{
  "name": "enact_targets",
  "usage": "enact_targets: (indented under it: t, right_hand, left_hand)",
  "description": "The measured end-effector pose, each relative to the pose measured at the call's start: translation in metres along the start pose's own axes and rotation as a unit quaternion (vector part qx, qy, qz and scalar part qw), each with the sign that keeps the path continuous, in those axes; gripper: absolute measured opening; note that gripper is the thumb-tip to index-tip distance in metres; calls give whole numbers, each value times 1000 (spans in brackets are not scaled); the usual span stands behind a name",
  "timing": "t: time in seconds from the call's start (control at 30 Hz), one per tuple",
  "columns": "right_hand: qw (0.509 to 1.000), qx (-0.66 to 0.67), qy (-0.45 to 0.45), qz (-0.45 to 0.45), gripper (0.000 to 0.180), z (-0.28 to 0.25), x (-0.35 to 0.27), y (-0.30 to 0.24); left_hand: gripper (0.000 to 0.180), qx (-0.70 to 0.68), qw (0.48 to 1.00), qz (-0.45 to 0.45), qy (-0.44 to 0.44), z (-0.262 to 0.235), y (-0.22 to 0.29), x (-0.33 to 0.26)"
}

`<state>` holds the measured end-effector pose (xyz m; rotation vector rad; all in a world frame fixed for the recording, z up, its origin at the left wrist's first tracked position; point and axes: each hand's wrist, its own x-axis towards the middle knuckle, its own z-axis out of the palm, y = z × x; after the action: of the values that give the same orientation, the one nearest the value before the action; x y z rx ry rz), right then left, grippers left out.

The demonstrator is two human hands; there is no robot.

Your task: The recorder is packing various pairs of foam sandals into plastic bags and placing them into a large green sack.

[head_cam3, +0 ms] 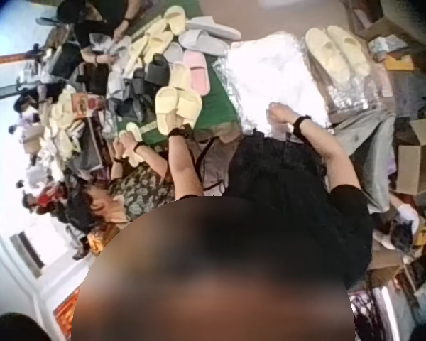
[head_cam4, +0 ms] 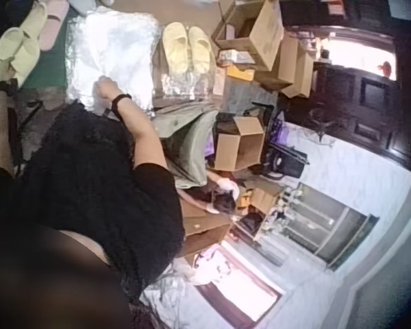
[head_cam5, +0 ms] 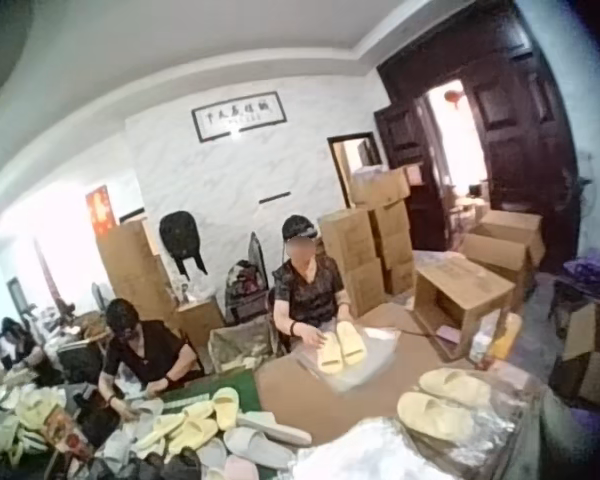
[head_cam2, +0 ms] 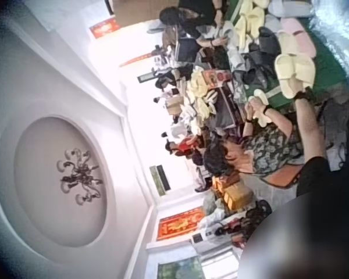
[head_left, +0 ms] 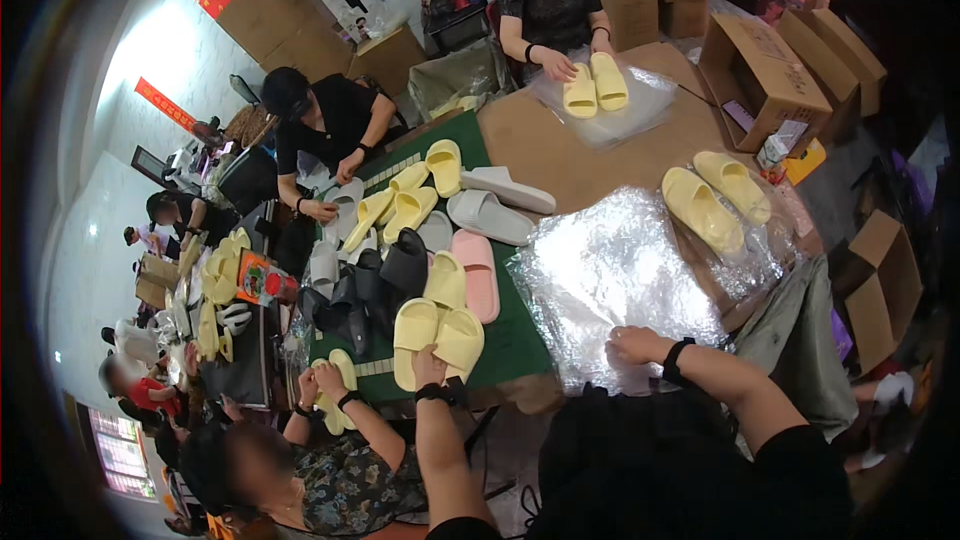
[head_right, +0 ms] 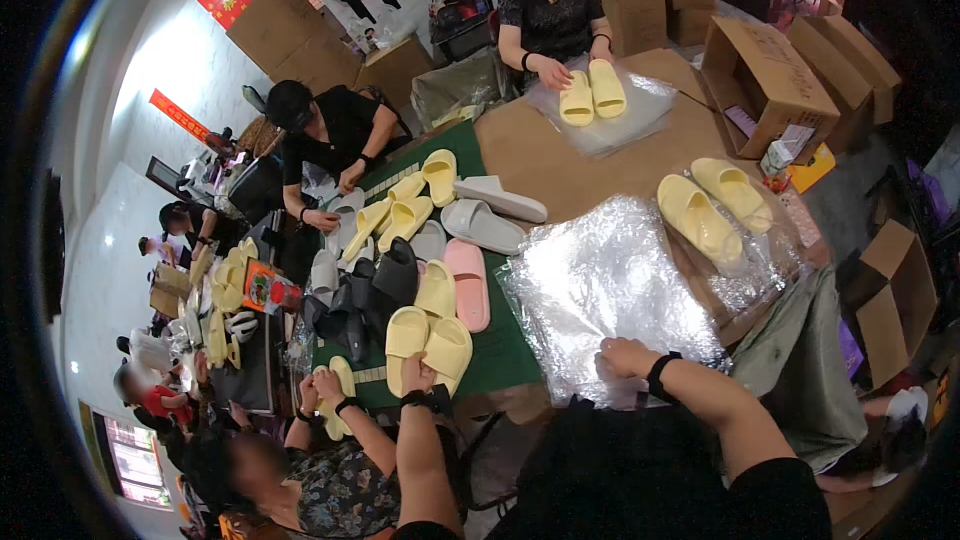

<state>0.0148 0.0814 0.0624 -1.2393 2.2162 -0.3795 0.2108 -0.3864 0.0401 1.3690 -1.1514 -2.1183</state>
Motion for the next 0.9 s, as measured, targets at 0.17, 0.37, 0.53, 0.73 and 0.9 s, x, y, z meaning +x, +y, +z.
enact_targets:
  t: [0.17,0.37,0.53,0.73,0.9]
  right_hand:
    - [999,22,-17,17,30,15,-7,27]
    - [989,86,7,-120,37,1,-12,31]
    - [880,466,77,55,39,-73,-44,7]
    - [613,691,295,245,48,-74,-61,45]
    - [808,417,365,202,64,-25,-40,94]
  left_hand:
    - [31,-77,973,-153,-153,118,24,-113]
    - [35,-37,951,-105,-288,249,17,-224]
    - [33,-315,863,-260,-296,315,-84,-190]
    - [34,371,775,-94,-504,310,-138,-191]
    - [36,696,460,312,-454,245,-183,-198]
